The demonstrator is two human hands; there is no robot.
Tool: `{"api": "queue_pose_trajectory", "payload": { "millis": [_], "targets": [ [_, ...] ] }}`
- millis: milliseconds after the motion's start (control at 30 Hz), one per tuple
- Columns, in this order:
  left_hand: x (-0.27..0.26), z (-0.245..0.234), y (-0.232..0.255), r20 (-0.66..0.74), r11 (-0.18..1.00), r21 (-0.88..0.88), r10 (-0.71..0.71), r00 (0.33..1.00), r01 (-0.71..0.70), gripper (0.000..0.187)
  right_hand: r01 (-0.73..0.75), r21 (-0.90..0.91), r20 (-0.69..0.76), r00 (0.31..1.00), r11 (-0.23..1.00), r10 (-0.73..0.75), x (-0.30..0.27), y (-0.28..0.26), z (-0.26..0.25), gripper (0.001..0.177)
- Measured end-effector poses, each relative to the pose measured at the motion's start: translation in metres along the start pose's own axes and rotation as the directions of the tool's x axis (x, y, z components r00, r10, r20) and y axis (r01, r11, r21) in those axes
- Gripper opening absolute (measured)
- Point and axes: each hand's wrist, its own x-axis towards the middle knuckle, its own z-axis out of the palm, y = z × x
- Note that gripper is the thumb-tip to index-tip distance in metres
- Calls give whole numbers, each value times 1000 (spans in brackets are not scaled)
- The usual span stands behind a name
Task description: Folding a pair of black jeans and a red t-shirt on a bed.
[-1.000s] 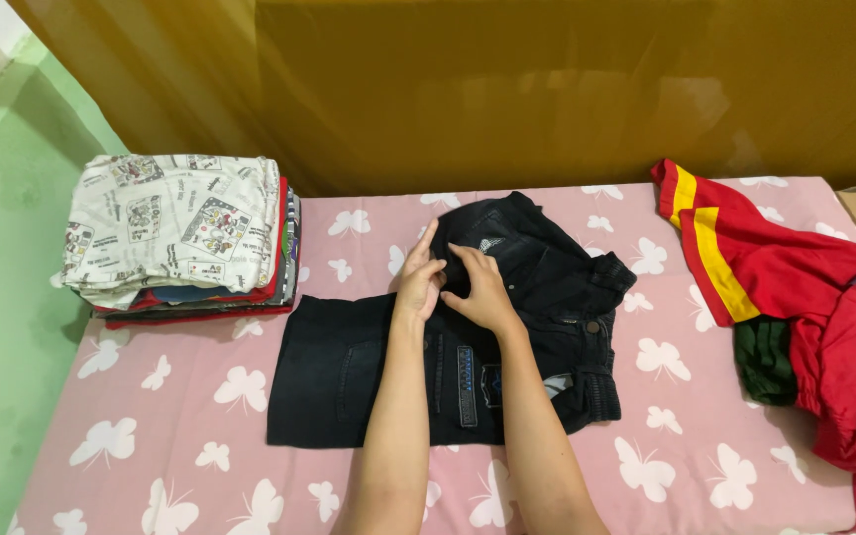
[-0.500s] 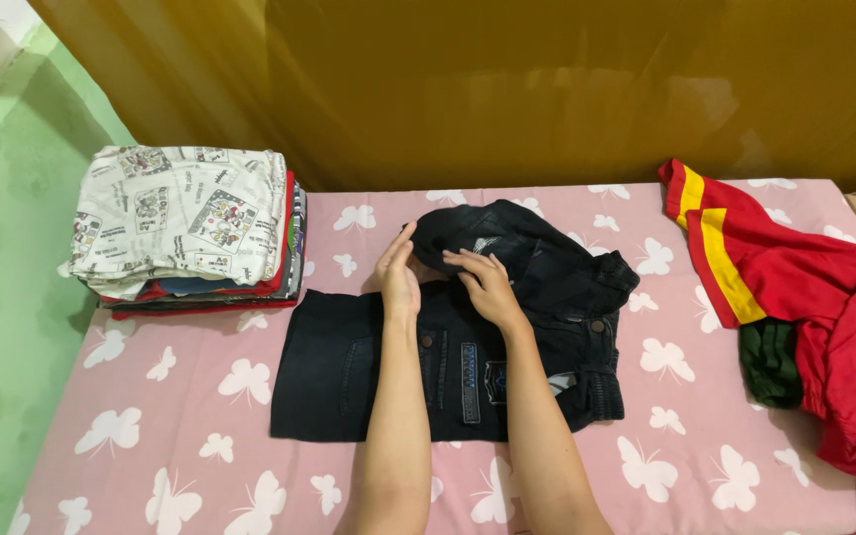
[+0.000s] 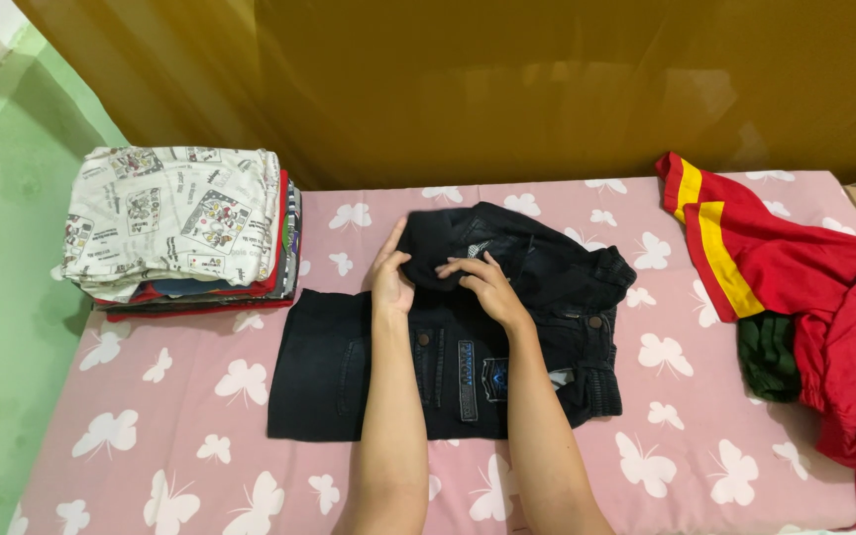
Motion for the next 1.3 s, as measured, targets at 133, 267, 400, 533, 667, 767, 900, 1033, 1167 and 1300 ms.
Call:
{"api": "queue_pose_trajectory", "payload": {
  "millis": [133, 267, 400, 533, 667, 767, 900, 1033, 1167, 1300],
  "targets": [
    [1, -1, 4, -119, 990, 57, 133, 984, -127, 69, 36, 5, -30, 999, 999, -35, -1, -5, -1, 38],
    [-2, -3, 13, -210, 969, 66, 247, 946, -239, 61, 175, -19, -225, 958, 984, -175, 0, -2, -2, 34],
    [13, -41, 3, -252, 939, 55, 342, 905, -340, 42, 166, -105, -326, 926, 981, -191, 1, 0, 0, 29],
    [10, -49, 13, -246, 963, 63, 269, 931, -262, 41, 103, -169, -308, 939, 980, -151, 1, -6, 5, 34],
    [-4, -33, 35, -192, 978, 159, 164, 968, -134, 63, 189, -267, -255, 932, 945, -258, 3, -16, 13, 38],
    [-15, -14, 53, -173, 980, 185, 110, 979, -77, 74, 208, -248, -243, 932, 946, -268, 3, -37, 20, 42],
    [-16, -19, 58, -31, 911, 393, 146, 989, -122, 85, 144, -74, -325, 932, 987, -161, -1, -70, 25, 55],
    [-17, -23, 59, -53, 936, 353, 2, 999, 17, 69, 118, -109, -362, 920, 987, -150, 0, -61, 24, 57],
    [-5, -58, 45, -136, 954, 293, -28, 990, 67, 28, 188, -255, -351, 896, 948, -272, 4, -33, 26, 29],
    [-7, -48, 52, -292, 936, 309, -73, 954, 167, 37, 178, -240, -352, 900, 954, -256, 7, -13, 18, 19]
  ]
}}
